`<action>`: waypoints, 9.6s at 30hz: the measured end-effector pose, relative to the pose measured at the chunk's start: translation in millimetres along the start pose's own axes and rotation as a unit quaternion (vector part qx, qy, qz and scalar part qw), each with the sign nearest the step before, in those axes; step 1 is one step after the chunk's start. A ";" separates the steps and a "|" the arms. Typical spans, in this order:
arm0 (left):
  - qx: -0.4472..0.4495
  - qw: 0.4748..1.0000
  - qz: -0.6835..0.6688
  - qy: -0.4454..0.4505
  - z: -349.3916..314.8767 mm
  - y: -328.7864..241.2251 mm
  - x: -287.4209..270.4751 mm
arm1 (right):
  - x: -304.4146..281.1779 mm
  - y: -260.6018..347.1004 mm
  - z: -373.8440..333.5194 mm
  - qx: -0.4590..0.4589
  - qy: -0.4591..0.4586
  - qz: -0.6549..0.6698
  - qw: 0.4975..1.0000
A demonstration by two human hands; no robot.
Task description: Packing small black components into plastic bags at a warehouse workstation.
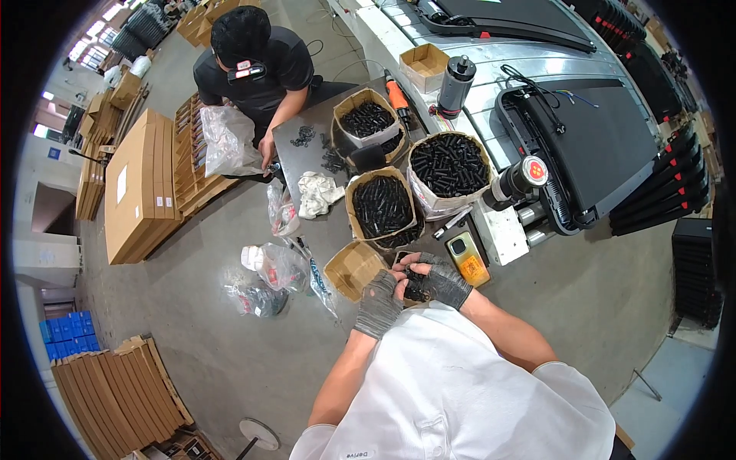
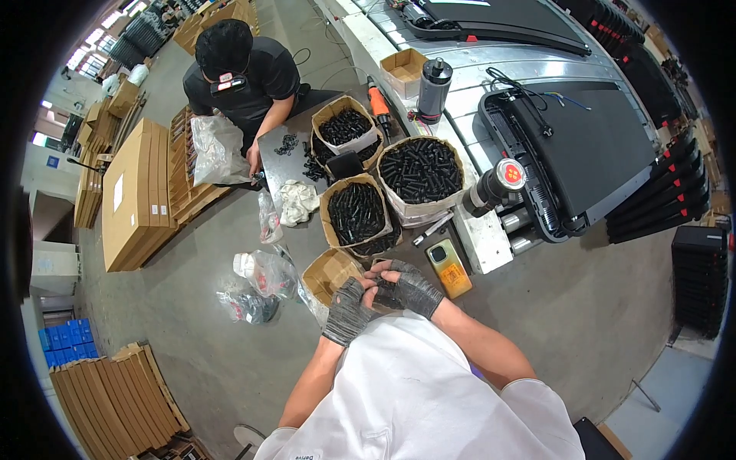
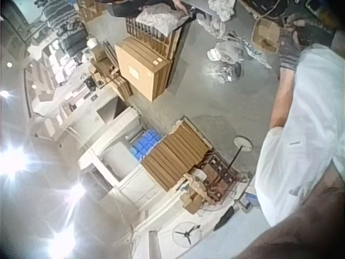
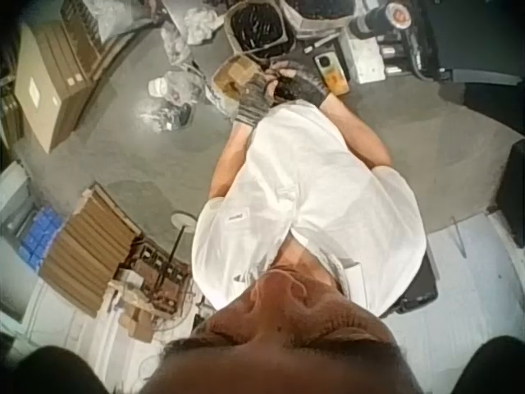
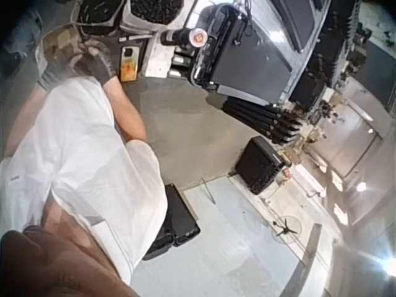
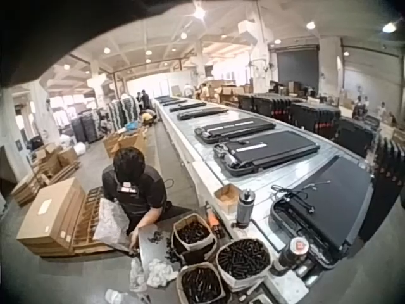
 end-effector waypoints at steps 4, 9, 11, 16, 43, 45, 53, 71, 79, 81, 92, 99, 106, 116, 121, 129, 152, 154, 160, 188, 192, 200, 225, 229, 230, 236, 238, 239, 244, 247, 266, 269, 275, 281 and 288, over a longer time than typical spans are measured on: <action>0.043 0.997 0.058 -0.010 -2.3 -3.1 2.3 | -2.4 -0.3 0.6 -0.014 -0.007 -0.005 1.000; -0.096 0.995 -0.002 -0.011 -9.7 29.5 2.3 | -8.8 -0.3 3.7 -0.014 -0.024 0.052 0.998; -0.142 0.990 -0.020 -0.014 -12.3 35.1 -0.5 | -5.0 2.9 1.7 -0.028 -0.024 0.027 0.999; -0.192 0.980 -0.048 -0.006 -14.5 44.8 5.1 | -7.3 6.1 1.9 -0.049 -0.043 -0.017 0.998; -0.321 0.918 -0.210 -0.100 -26.6 78.2 13.5 | -5.9 10.7 2.8 -0.063 -0.056 0.007 0.996; -0.355 0.890 -0.264 -0.106 -29.0 83.9 18.2 | -8.7 10.0 4.9 -0.090 -0.056 -0.067 0.992; -0.358 0.882 -0.291 -0.095 -28.1 81.9 22.3 | -12.3 7.3 7.2 -0.074 -0.082 -0.022 0.994; -0.250 0.958 -0.131 -0.059 -12.9 50.9 13.4 | -9.1 21.8 4.9 -0.129 -0.047 -0.007 0.991; -0.270 0.946 -0.170 -0.062 -20.8 62.6 20.4 | -8.4 14.4 4.4 -0.067 -0.075 0.029 0.995; -0.306 0.929 -0.201 -0.057 -25.1 69.6 25.9 | -5.2 18.9 6.3 -0.112 -0.057 -0.050 0.991; -0.025 0.997 0.075 0.010 -3.7 32.8 21.0 | -4.3 -8.5 4.8 0.027 -0.060 -0.143 0.988; -0.138 0.985 -0.014 0.100 5.5 47.6 8.0 | -0.5 4.5 11.8 -0.120 -0.038 -0.395 0.910; -0.099 0.991 0.027 0.080 43.7 30.6 -13.2 | 0.9 2.3 14.0 -0.076 -0.013 -0.269 0.960; 0.193 0.931 0.304 -0.059 130.1 37.6 -31.8 | -27.7 -3.1 20.8 -0.015 -0.062 -0.058 0.996; 0.102 0.955 0.278 -0.016 142.8 57.3 -10.5 | -46.7 -6.1 26.7 0.000 -0.091 -0.016 0.996; 0.121 0.940 0.307 -0.081 136.5 61.2 -21.4 | -35.0 -1.0 20.7 -0.015 -0.080 -0.041 0.996; -0.130 0.961 0.080 -0.230 -108.8 86.5 -99.5 | -82.0 -16.3 42.1 -0.235 -0.022 -0.558 0.796; -0.138 0.951 0.067 -0.268 -130.6 97.9 -112.7 | -64.8 -12.6 33.8 -0.274 -0.030 -0.595 0.755; -0.212 0.955 0.013 -0.205 -154.7 106.9 -93.5 | -46.4 -10.1 3.8 -0.281 -0.048 -0.649 0.705; -0.359 0.929 0.023 -0.088 -252.5 292.7 -203.7 | 14.2 -86.9 -51.9 -0.404 -0.175 -0.752 0.490; -0.392 0.917 0.060 -0.042 -281.9 340.0 -234.1 | 51.6 -113.5 -67.2 -0.367 -0.233 -0.716 0.545; -0.398 0.917 0.019 0.023 -330.4 405.8 -238.9 | 60.4 -196.9 -61.7 -0.282 -0.207 -0.667 0.658; -0.596 0.796 0.072 -0.075 -511.7 355.1 -281.8 | 85.3 -268.2 12.6 -0.192 -0.022 -0.586 0.787; -0.592 0.797 0.055 -0.103 -541.5 335.4 -292.1 | 76.5 -280.7 23.3 -0.154 -0.025 -0.576 0.803; -0.619 0.774 0.040 -0.124 -555.1 331.9 -296.4 | 83.7 -280.1 25.3 -0.161 -0.027 -0.608 0.777; -0.681 0.717 0.051 -0.141 -593.0 335.4 -348.2 | 77.0 -321.6 28.1 -0.095 -0.054 -0.577 0.809; -0.713 0.683 -0.002 -0.156 -576.8 339.0 -363.4 | 77.6 -323.6 22.3 -0.153 -0.071 -0.627 0.760; -0.712 0.684 -0.006 -0.160 -582.9 353.7 -373.7 | 77.2 -333.4 22.7 -0.137 -0.086 -0.619 0.768; -0.652 0.735 0.008 -0.186 -612.1 441.7 -430.4 | 114.6 -394.0 34.8 -0.128 -0.105 -0.621 0.766; -0.671 0.680 -0.121 -0.269 -641.2 478.2 -468.3 | 146.2 -439.5 50.9 -0.106 -0.088 -0.651 0.747; -0.842 0.402 -0.189 -0.306 -787.1 387.8 -494.7 | 217.2 -613.7 497.7 -0.292 0.160 -0.943 -0.005; -0.865 0.416 -0.153 -0.236 -797.9 388.7 -474.3 | 149.5 -579.2 567.8 -0.195 0.047 -0.980 -0.011; -0.832 0.482 -0.123 -0.246 -809.1 395.7 -450.8 | 136.3 -635.2 473.5 -0.191 0.213 -0.924 0.252; -0.749 0.593 -0.101 -0.280 -801.9 425.1 -460.0 | 210.1 -614.5 412.8 -0.106 0.213 -0.905 0.353; -0.760 0.557 -0.161 -0.295 -679.0 475.8 -484.0 | 301.4 -544.1 340.2 -0.123 0.179 -0.843 0.492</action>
Point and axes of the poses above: each hand's wrist, its own z-axis towards the middle knuckle, its own x-axis out of the palm, y = z × x, the point moved 10 cm from there along z, towards the middle knuckle, and after that the axes turned 13 degrees about -y, right-handed, at the moved point
